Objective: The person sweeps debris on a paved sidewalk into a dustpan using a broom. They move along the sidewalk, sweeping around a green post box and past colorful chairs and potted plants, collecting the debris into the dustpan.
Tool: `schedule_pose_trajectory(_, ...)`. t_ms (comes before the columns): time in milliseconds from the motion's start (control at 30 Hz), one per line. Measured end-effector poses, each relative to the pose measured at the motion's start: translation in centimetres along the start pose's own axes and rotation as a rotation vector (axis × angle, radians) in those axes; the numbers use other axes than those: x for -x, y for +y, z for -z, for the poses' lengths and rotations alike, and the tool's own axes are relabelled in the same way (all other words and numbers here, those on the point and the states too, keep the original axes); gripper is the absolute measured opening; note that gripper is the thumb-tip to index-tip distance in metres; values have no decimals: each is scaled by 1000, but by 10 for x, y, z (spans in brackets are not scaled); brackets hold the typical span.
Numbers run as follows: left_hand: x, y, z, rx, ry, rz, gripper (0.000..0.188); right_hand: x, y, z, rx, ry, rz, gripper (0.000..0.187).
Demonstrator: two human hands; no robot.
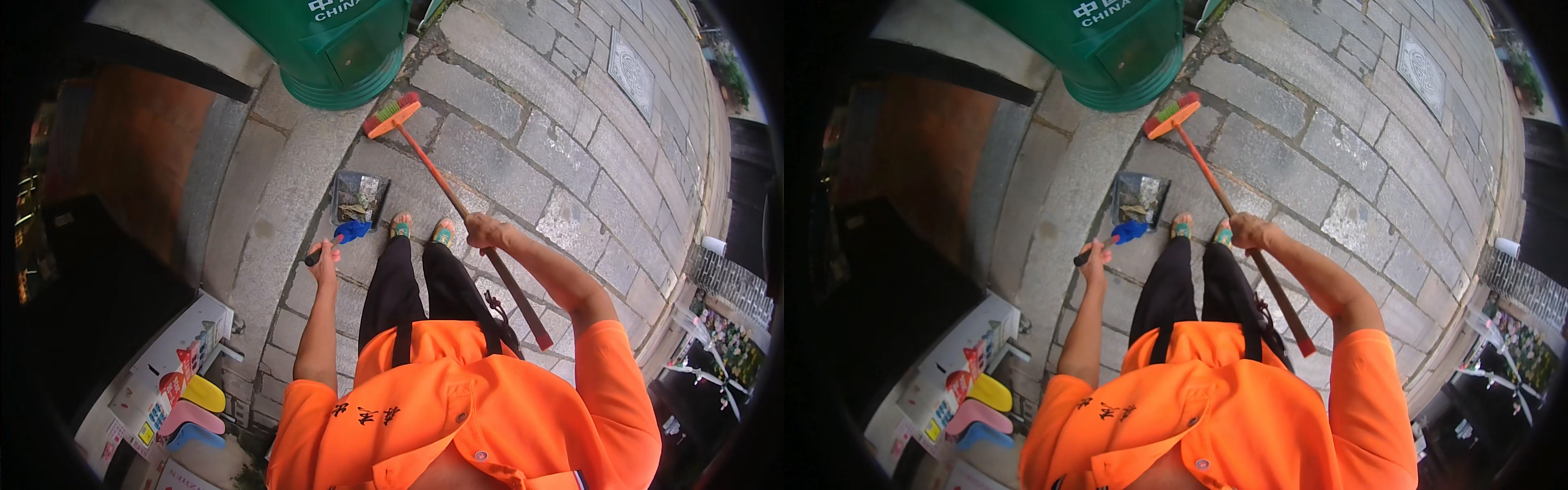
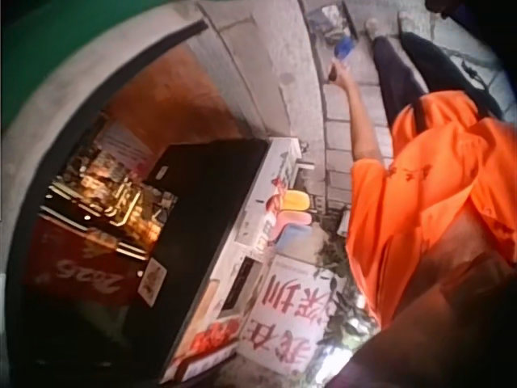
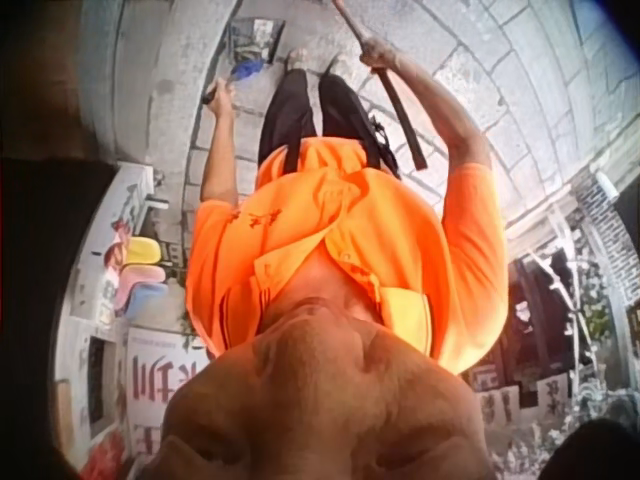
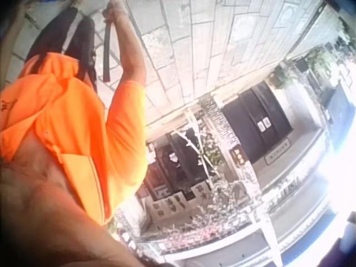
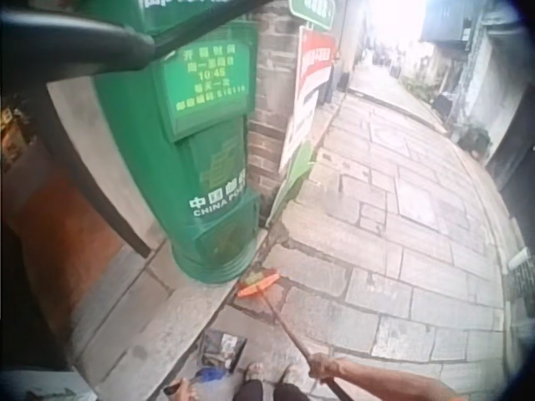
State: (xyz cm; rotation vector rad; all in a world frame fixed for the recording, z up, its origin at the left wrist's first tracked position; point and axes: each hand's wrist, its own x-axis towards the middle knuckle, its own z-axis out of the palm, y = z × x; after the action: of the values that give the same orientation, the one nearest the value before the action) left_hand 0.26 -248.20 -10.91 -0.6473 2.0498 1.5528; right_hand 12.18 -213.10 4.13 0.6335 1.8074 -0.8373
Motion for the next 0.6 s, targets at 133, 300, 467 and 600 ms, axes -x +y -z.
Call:
schedule_pose_trajectory(133, 2, 6, -4, 13, -17, -29, 26, 56, 31, -18, -77, -195, 124, 18)
schedule_pose_trajectory(300, -6, -15, 10, -36, -49, -63, 26, 128, 68, -15, -104, -109, 81, 18)
schedule_pose_trajectory(467, 6, -6, 6, -49, -100, -117, 23, 93, 107, 19, -387, 130, -60, 13)
schedule_pose_trajectory(600, 11, 4, -6, -135, -210, -153, 22, 18, 154, 34, -415, 251, 128, 12)
